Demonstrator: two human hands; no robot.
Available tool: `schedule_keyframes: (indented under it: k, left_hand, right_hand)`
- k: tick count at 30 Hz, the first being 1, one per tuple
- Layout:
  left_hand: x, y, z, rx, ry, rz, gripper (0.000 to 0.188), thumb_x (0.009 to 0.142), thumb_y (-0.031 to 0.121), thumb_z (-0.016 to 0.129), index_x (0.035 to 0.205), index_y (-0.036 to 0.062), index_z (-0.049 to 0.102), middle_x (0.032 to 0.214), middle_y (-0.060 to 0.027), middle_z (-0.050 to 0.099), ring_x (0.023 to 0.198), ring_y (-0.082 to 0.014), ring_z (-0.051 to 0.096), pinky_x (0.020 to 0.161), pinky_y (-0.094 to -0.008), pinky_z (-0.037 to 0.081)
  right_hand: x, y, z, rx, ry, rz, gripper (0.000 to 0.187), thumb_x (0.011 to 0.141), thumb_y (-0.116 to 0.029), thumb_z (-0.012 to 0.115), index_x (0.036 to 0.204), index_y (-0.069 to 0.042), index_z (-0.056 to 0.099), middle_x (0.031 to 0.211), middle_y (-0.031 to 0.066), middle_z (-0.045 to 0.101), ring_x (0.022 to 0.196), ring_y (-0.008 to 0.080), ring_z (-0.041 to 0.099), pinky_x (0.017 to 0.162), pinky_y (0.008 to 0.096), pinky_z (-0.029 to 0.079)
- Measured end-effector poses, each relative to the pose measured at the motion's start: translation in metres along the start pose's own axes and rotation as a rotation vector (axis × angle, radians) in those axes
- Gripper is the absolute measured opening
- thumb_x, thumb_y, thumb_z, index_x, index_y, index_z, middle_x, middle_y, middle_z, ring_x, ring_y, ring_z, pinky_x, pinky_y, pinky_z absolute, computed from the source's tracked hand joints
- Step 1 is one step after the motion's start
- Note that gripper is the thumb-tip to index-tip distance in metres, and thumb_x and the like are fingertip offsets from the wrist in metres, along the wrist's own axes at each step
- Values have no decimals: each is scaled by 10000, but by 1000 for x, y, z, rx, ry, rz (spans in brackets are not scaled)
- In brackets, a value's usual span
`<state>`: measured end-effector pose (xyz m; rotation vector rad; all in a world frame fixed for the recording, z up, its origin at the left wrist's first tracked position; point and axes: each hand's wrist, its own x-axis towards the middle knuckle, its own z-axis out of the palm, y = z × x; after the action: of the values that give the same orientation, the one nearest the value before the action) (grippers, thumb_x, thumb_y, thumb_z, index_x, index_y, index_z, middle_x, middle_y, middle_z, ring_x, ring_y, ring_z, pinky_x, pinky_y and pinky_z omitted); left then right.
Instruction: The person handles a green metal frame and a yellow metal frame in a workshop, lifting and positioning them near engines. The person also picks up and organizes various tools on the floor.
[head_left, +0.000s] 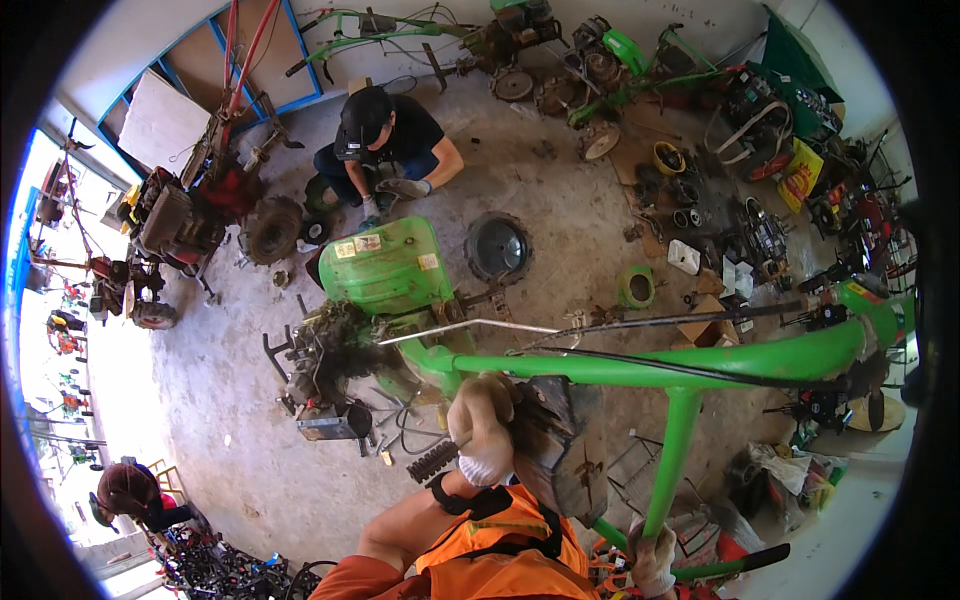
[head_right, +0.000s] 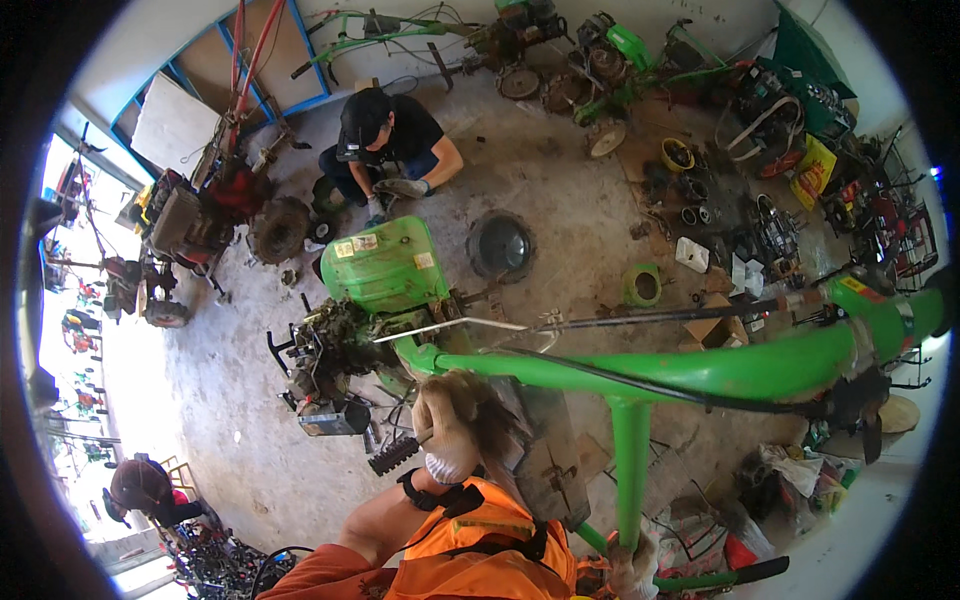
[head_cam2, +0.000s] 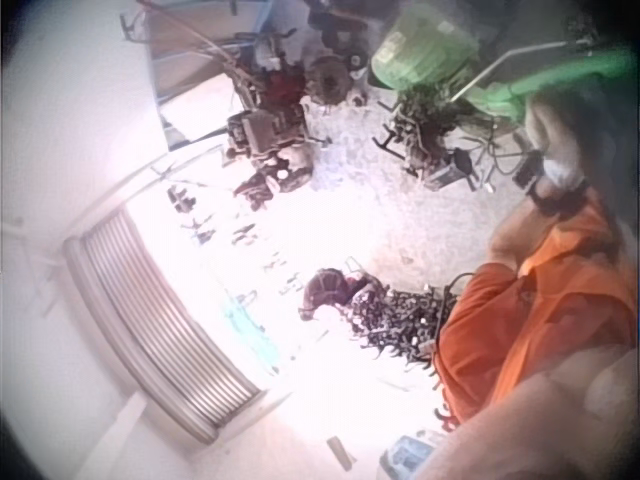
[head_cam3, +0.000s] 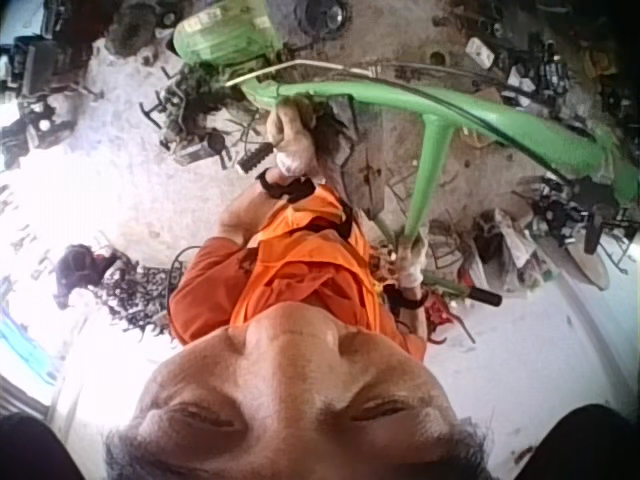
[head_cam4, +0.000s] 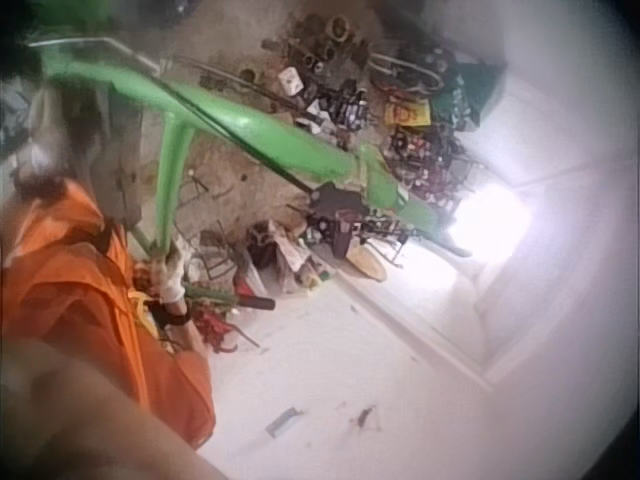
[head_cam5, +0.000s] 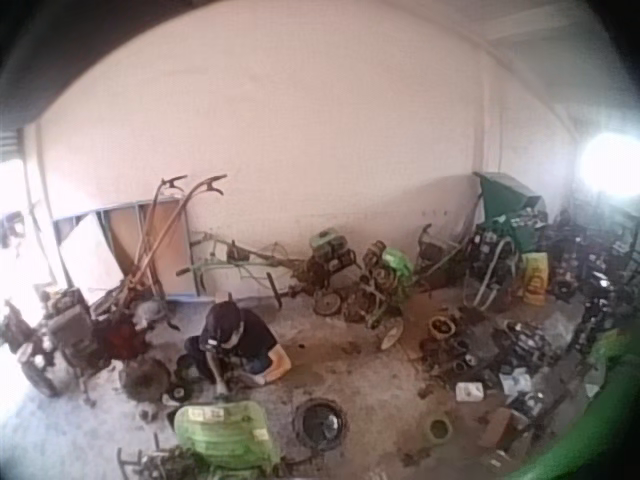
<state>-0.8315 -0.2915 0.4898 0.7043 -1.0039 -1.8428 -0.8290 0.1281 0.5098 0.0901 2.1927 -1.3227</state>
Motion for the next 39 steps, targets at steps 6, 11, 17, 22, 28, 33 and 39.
schedule_keyframes:
  k: [6, 11, 17, 22, 28, 33, 39]
  left_hand:
    - [-2, -2, -5, 15, -52, 43, 427, 1218, 289, 417, 870, 71, 531, 776, -54, 558, 781, -229, 553, 778, -388, 487]
    - [-2, -6, -7, -40, -99, 83, 419, 1213, 300, 447, 872, 72, 533, 787, -57, 561, 785, -231, 550, 777, -394, 480]
    - [-5, -4, -4, -3, -14, 30, 397, 1207, 267, 454, 877, 65, 542, 781, -66, 568, 765, -234, 554, 751, -384, 477]
    - [-3, -2, -2, 9, -2, 52, 407, 1206, 266, 453, 868, 59, 546, 776, -70, 572, 759, -234, 562, 744, -379, 480]
    - [-7, 3, 0, 67, 49, -24, 438, 1213, 292, 432, 864, 54, 550, 802, -74, 578, 794, -233, 576, 777, -378, 485]
    - [-6, 7, 1, 68, 1, -1, 466, 1220, 311, 400, 861, 51, 542, 809, -65, 562, 812, -220, 558, 822, -380, 471]
    - [-6, 4, -2, 65, -18, 48, 469, 1219, 322, 409, 862, 47, 540, 804, -64, 558, 810, -222, 557, 814, -374, 465]
  right_hand:
    - [-1, 24, -16, -22, -18, -36, 764, 964, -787, 674, 762, -56, 578, 521, 15, 491, 400, 118, 414, 395, 325, 291]
    - [-4, 0, -1, 10, -11, -78, 754, 974, -773, 675, 764, -52, 605, 505, 13, 486, 394, 117, 410, 391, 324, 289]
    - [-4, -29, 15, 4, -31, -81, 723, 977, -736, 703, 770, -51, 604, 509, 11, 481, 393, 111, 398, 391, 314, 285]
    - [-4, -19, 15, -3, -24, -57, 730, 978, -743, 694, 778, -46, 604, 521, 13, 486, 407, 118, 406, 405, 316, 308]
    - [0, 16, -20, -131, -138, -80, 652, 1043, -664, 645, 925, -23, 625, 597, 31, 542, 441, 144, 458, 436, 329, 361]
    - [6, 64, -27, -581, 213, -470, 648, 1046, -666, 639, 933, -28, 634, 573, 38, 528, 446, 149, 473, 436, 325, 364]
    - [4, 57, -34, -310, 0, -212, 689, 1007, -700, 681, 1004, -16, 600, 596, 38, 551, 450, 146, 473, 432, 329, 367]
